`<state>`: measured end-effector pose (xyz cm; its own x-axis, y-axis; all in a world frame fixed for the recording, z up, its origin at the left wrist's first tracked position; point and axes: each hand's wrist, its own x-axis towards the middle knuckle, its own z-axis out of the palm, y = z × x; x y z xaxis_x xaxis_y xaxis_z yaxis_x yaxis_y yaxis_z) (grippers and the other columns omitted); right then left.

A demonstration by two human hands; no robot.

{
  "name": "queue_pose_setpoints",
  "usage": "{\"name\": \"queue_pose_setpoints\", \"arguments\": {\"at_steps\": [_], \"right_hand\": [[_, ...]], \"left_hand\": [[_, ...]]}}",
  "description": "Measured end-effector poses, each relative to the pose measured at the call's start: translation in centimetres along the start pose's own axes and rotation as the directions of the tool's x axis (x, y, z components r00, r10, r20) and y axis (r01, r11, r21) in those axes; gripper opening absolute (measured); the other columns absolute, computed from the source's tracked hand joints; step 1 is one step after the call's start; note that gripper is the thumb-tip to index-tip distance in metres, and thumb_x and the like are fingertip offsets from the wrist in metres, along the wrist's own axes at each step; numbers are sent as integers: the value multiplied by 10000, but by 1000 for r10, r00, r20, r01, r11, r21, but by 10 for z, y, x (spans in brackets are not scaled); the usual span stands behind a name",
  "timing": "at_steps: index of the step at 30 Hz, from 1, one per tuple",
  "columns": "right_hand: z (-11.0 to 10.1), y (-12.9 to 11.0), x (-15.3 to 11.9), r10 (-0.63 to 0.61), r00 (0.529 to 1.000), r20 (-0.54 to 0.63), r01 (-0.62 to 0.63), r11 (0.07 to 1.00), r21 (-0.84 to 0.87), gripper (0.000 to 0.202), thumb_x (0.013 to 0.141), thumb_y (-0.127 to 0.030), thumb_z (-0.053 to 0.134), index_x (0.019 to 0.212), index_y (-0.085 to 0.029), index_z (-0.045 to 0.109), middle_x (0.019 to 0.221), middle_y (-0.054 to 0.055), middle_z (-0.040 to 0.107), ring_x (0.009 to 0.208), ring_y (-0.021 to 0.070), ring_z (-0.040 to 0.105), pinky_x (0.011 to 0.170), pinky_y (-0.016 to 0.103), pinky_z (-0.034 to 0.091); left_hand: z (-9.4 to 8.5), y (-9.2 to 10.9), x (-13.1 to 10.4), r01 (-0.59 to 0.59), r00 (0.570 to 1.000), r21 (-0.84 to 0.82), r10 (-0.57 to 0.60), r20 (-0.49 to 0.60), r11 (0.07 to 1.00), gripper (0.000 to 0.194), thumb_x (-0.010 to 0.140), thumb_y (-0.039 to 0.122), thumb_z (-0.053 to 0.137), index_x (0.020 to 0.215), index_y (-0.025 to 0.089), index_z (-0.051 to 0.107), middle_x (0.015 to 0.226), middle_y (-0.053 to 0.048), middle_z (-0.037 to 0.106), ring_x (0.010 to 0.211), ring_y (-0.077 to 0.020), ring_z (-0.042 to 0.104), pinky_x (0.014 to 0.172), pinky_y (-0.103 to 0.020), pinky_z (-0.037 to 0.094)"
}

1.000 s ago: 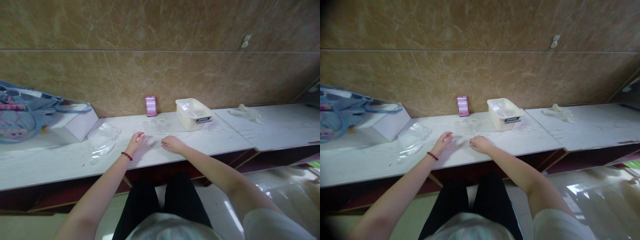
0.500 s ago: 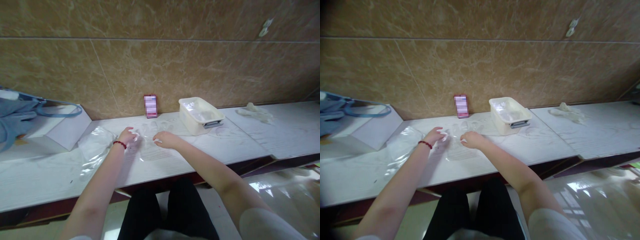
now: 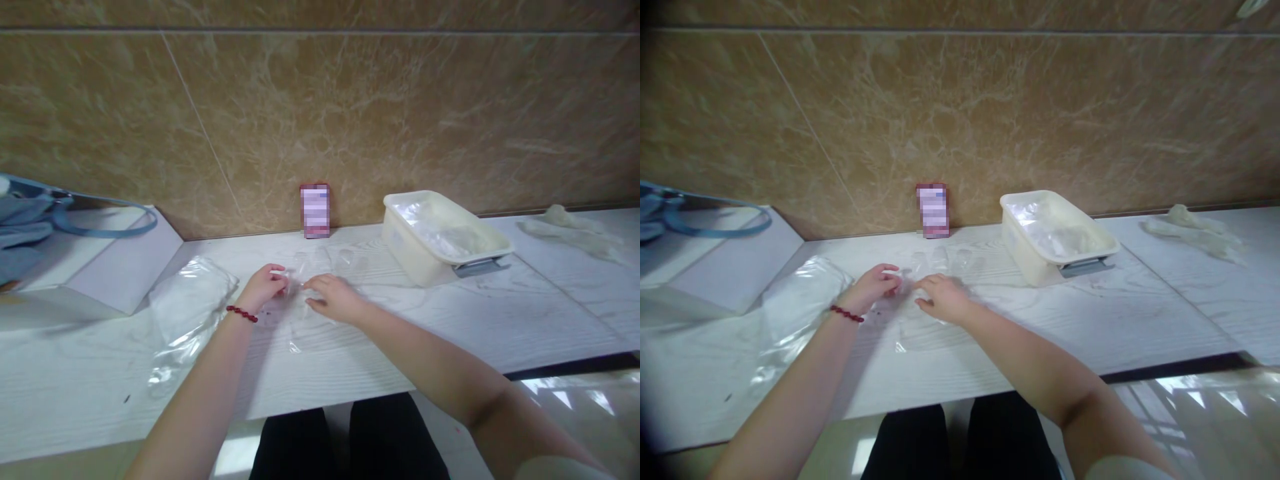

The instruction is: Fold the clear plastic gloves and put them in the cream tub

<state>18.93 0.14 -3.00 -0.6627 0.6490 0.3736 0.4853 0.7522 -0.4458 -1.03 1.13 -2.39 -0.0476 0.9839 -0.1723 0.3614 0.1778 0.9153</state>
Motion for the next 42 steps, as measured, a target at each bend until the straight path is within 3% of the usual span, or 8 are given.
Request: {"name": "queue_pose_setpoints", "arguments": {"at_steps": [5,10,15,19,23,27,32,42], "right_hand": [[6,5,9,84,983,-163,-76,995,57,422,689,-211,569,1095,-186,460,1084,63,534,1036,174,435,915,330,325],[7,4,11,75,992,-102,-65,994,90,500,672,-95,517,1151,-193,417,1089,56,537,1043,172,427,902,319,329],[5,5,12,172,983,-66,-168,984,59,438,679,-56,497,1093,-195,474,885,22,597,890,154,504,820,289,365],[3,9,11,93,996,-17,-93,996,-3,183,697,-66,510,802,-178,610,795,24,607,823,145,523,822,283,350],[3,13,8,58,998,6,-58,998,-37,193,689,-61,528,775,-190,643,823,20,609,847,139,512,837,279,340],[5,16,5,106,994,-6,-106,991,-85,189,702,-108,542,772,-230,669,941,17,592,917,148,482,852,293,336],[4,18,3,159,987,12,-158,983,-96,194,723,-139,539,781,-263,676,1001,5,580,964,154,455,866,308,327],[-9,27,1,234,972,17,-231,966,-115,206,695,-90,529,668,-232,675,1005,10,578,976,160,438,880,305,306]], "left_hand": [[15,10,-6,-69,994,-87,76,78,994,463,580,294,637,976,180,428,599,25,604,536,-118,565,544,-244,435],[24,13,-12,-55,974,-210,99,204,976,510,595,266,656,1025,186,394,651,13,628,594,-122,594,613,-266,462],[17,19,-14,0,986,-253,43,164,967,396,715,377,541,1041,193,411,805,-51,635,704,-159,620,655,-318,486],[1,14,-8,-275,957,136,257,137,952,345,719,434,509,959,190,550,938,-77,612,856,-198,583,750,-349,464],[-8,0,2,-543,840,502,432,330,673,326,695,444,544,942,253,638,1193,-58,499,1148,-221,389,986,-371,265],[-6,-7,3,-515,857,667,300,420,538,466,676,588,483,1060,341,576,1375,-16,280,1268,-297,148,1005,-488,109],[-7,-5,-1,-470,879,748,174,443,468,596,644,696,392,1152,396,476,1431,-7,84,1269,-369,20,979,-534,70],[-11,-5,-3,-440,885,782,67,460,442,716,589,734,403,1222,400,375,1432,-18,7,1255,-395,-41,971,-547,37]]}}
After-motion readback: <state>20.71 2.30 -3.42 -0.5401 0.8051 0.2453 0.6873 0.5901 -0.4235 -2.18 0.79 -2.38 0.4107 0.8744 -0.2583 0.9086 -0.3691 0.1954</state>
